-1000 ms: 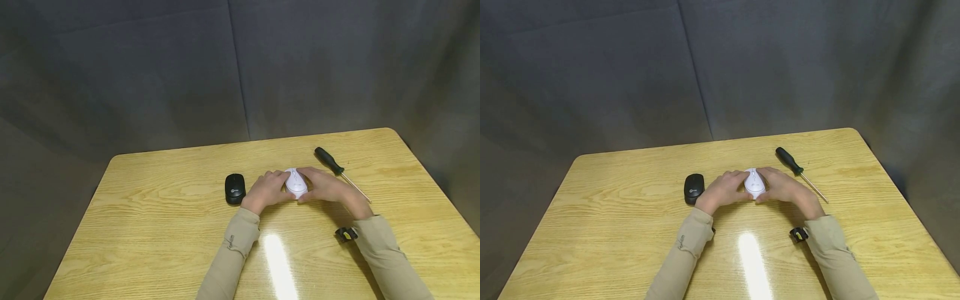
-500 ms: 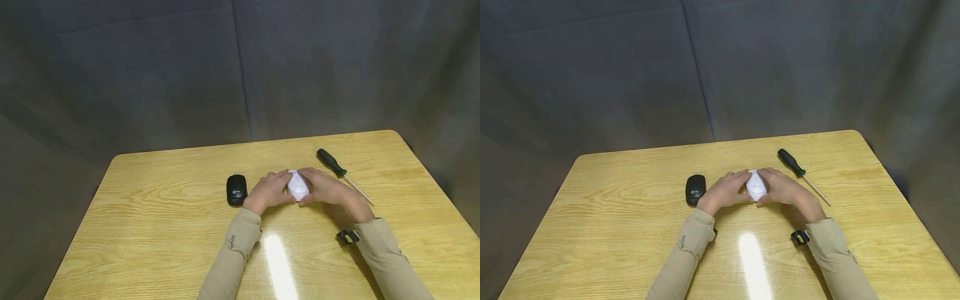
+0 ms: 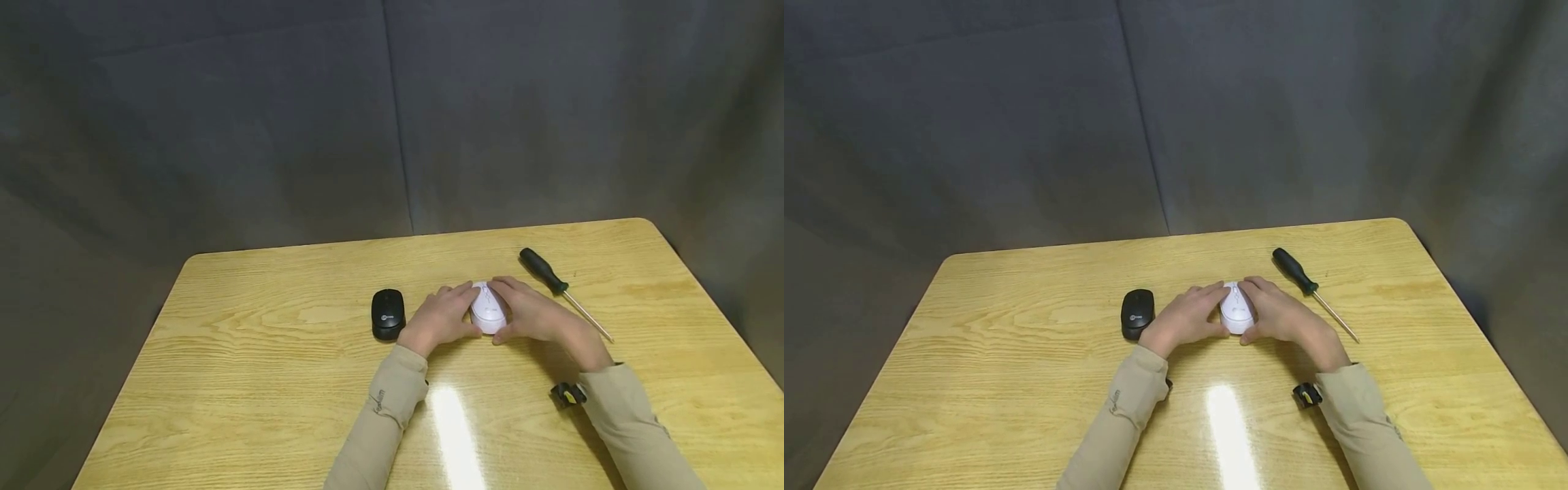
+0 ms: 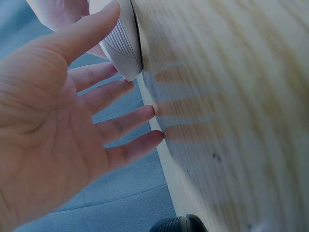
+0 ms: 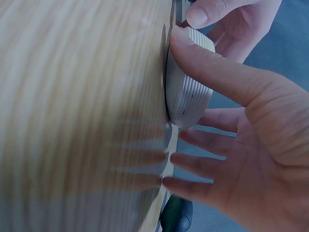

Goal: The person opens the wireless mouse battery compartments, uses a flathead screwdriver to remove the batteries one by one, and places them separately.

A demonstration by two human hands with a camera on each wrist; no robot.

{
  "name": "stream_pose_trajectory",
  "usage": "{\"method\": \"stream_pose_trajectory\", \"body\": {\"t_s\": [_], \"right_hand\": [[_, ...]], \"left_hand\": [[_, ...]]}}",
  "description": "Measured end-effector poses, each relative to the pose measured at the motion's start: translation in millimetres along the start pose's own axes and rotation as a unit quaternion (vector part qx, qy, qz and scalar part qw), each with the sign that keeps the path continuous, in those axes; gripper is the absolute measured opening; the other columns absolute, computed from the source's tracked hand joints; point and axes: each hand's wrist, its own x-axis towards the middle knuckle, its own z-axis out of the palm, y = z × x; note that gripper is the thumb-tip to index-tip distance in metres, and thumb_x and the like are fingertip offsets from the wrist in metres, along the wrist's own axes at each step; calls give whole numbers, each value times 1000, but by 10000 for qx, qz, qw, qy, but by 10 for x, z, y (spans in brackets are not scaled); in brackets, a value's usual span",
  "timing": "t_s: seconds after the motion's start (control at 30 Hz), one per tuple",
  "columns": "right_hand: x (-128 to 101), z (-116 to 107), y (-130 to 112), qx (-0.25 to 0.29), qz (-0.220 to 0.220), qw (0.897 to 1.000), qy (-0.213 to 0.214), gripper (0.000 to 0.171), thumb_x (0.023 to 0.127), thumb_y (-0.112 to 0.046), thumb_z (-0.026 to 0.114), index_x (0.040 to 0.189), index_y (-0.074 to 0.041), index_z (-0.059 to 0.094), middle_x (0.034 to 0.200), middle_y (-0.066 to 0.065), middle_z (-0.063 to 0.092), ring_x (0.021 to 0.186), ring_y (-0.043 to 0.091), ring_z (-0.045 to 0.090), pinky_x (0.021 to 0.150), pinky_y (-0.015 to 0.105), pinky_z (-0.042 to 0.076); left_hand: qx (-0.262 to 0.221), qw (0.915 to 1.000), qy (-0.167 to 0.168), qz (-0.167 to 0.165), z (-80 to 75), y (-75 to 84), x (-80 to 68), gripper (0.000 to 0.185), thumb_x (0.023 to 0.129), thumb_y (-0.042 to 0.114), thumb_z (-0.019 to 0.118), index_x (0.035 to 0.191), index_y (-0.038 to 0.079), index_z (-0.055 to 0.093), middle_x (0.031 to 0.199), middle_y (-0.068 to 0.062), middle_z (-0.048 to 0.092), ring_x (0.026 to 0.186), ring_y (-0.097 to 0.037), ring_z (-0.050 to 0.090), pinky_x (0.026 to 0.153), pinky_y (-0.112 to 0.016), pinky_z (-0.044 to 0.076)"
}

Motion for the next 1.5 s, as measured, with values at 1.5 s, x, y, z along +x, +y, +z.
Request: {"method": "stream_pose_trajectory", "body": {"t_s": [1.5], "right_hand": [[-17, -165, -12, 2165, -167, 9617, 1674, 37, 107, -19, 60, 134, 6, 63, 116, 23, 68, 94, 15, 70, 78, 40, 62]], "left_hand": [[-2020, 9627, 1774, 302, -21, 64, 60, 33, 110, 23, 53, 131, -1, 61, 117, -9, 65, 101, -16, 61, 88, -27, 54]]}}
